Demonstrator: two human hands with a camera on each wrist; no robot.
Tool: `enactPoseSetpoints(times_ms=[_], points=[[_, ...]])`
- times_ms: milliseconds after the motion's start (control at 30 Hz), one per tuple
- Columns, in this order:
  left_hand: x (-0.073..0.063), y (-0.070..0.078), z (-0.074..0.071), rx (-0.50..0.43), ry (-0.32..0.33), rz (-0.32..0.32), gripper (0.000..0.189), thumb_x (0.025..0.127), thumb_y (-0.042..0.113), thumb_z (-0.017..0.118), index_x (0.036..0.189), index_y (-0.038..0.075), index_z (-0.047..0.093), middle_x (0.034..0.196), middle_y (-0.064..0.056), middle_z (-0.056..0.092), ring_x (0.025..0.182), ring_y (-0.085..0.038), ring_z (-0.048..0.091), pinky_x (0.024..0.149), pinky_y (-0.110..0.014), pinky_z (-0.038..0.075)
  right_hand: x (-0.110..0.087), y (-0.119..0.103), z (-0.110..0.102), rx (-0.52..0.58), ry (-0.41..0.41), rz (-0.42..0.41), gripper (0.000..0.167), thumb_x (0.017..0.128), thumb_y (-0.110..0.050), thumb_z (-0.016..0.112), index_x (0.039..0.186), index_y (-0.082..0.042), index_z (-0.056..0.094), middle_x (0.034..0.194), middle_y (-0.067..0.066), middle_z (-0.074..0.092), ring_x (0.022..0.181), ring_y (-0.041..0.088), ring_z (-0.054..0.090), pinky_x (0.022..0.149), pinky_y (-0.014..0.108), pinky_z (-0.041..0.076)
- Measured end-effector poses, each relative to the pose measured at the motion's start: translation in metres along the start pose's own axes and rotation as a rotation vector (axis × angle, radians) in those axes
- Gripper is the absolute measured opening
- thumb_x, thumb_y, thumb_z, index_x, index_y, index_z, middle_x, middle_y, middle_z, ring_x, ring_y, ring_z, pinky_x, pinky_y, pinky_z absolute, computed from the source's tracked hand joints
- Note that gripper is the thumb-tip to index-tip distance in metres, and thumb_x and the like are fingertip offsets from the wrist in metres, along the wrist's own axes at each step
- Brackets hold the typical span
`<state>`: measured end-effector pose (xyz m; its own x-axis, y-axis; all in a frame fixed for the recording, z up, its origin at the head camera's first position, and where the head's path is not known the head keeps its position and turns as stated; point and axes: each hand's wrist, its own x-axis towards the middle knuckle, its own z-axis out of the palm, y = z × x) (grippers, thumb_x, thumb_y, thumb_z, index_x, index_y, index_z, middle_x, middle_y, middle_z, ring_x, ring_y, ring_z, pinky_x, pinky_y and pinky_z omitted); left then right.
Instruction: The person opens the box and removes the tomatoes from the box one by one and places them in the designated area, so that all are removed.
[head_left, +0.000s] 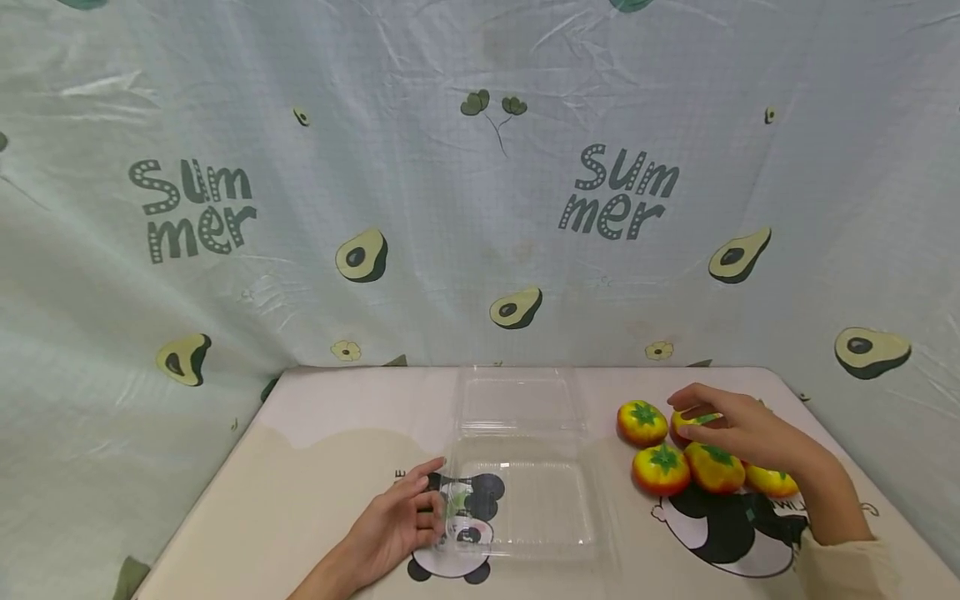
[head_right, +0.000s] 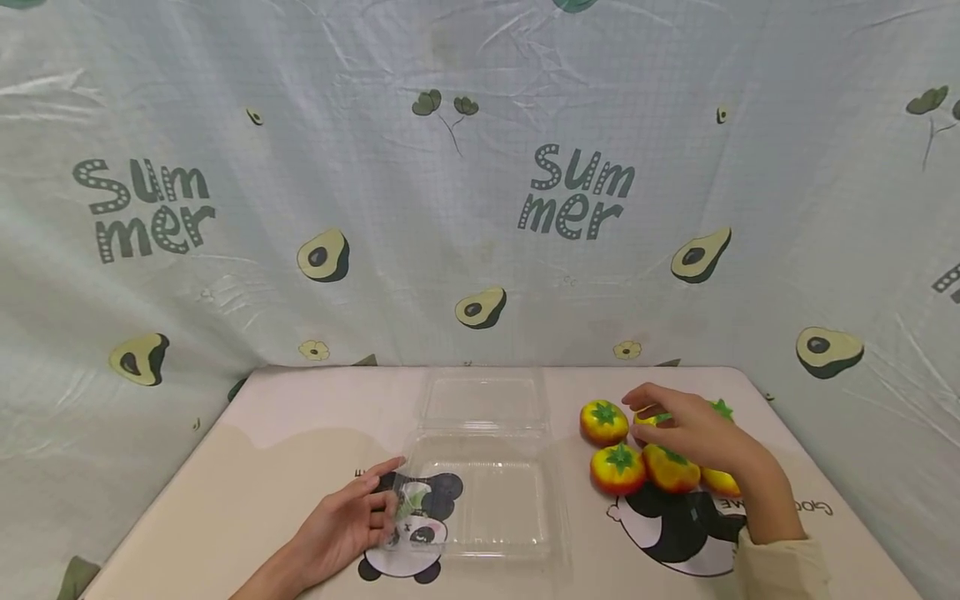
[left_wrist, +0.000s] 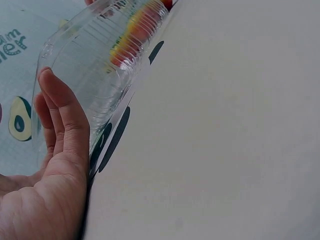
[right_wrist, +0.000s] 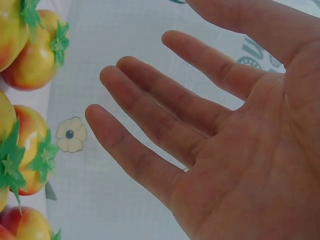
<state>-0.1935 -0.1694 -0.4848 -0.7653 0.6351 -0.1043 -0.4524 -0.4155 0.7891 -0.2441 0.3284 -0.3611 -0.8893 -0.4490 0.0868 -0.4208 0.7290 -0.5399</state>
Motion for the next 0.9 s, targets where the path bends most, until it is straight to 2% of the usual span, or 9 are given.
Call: enactPoseSetpoints(times_ms=[233, 367, 500, 567, 633, 800, 900], points=[[-0.002, 0.000, 0.000, 0.004, -0.002, 0.017, 0.065, 0.112, 0.026, 0.032, 0.162, 0.012, -0.007, 0.096, 0.002, 0.065, 0.083, -0.014, 0.067, 0.078, -0.026, 0.055, -0.002, -0.005, 0.000, 0.018, -0.010, 0.012, 0.040, 0.099, -0.029, 0.068, 0.132, -0.009, 0.059, 0.130, 0.015, 0.067, 0.117, 0.035, 0.067, 0.094, 0.049, 0.061], [-0.002, 0.001, 0.000, 0.013, -0.008, 0.028, 0.064, 0.112, 0.025, 0.032, 0.162, 0.011, -0.005, 0.096, 0.002, 0.065, 0.083, -0.014, 0.067, 0.078, -0.026, 0.055, -0.003, -0.007, -0.001, 0.002, -0.002, 0.016, 0.040, 0.098, -0.029, 0.069, 0.132, -0.010, 0.059, 0.130, 0.016, 0.068, 0.116, 0.034, 0.067, 0.093, 0.047, 0.062], [-0.001, 0.003, 0.000, 0.037, 0.021, 0.047, 0.067, 0.111, 0.025, 0.034, 0.163, 0.010, -0.005, 0.096, 0.002, 0.065, 0.084, -0.013, 0.067, 0.080, -0.026, 0.056, -0.003, -0.008, -0.002, -0.010, 0.004, 0.002, 0.040, 0.098, -0.027, 0.069, 0.132, -0.009, 0.059, 0.130, 0.015, 0.068, 0.115, 0.034, 0.068, 0.092, 0.046, 0.062], [-0.001, 0.004, 0.000, 0.060, 0.058, 0.054, 0.069, 0.110, 0.026, 0.036, 0.163, 0.009, -0.006, 0.095, 0.002, 0.064, 0.085, -0.014, 0.067, 0.081, -0.026, 0.056, -0.003, -0.008, -0.003, -0.008, 0.004, 0.001, 0.039, 0.098, -0.027, 0.069, 0.132, -0.009, 0.059, 0.129, 0.014, 0.068, 0.115, 0.035, 0.068, 0.091, 0.045, 0.063], [-0.001, 0.006, 0.001, 0.123, 0.111, 0.059, 0.069, 0.110, 0.026, 0.036, 0.163, 0.008, -0.006, 0.095, 0.002, 0.064, 0.086, -0.014, 0.067, 0.084, -0.028, 0.057, -0.002, -0.007, -0.003, 0.004, 0.000, 0.000, 0.040, 0.098, -0.027, 0.069, 0.132, -0.008, 0.059, 0.130, 0.015, 0.068, 0.116, 0.037, 0.067, 0.092, 0.046, 0.062], [-0.003, 0.014, -0.002, 0.314, 0.281, 0.065, 0.071, 0.108, 0.028, 0.038, 0.164, 0.007, 0.000, 0.095, 0.002, 0.063, 0.091, -0.018, 0.068, 0.088, -0.033, 0.058, 0.004, -0.005, 0.000, 0.043, -0.009, 0.021, 0.041, 0.099, -0.028, 0.069, 0.133, -0.008, 0.058, 0.133, 0.018, 0.065, 0.118, 0.038, 0.067, 0.092, 0.046, 0.062], [-0.003, 0.021, -0.004, 0.367, 0.393, 0.093, 0.072, 0.106, 0.029, 0.044, 0.163, 0.007, 0.007, 0.093, 0.001, 0.062, 0.089, -0.018, 0.069, 0.087, -0.033, 0.060, 0.010, -0.007, 0.002, 0.049, 0.003, 0.028, 0.043, 0.098, -0.026, 0.069, 0.136, -0.008, 0.057, 0.136, 0.021, 0.063, 0.120, 0.040, 0.066, 0.092, 0.048, 0.062]])
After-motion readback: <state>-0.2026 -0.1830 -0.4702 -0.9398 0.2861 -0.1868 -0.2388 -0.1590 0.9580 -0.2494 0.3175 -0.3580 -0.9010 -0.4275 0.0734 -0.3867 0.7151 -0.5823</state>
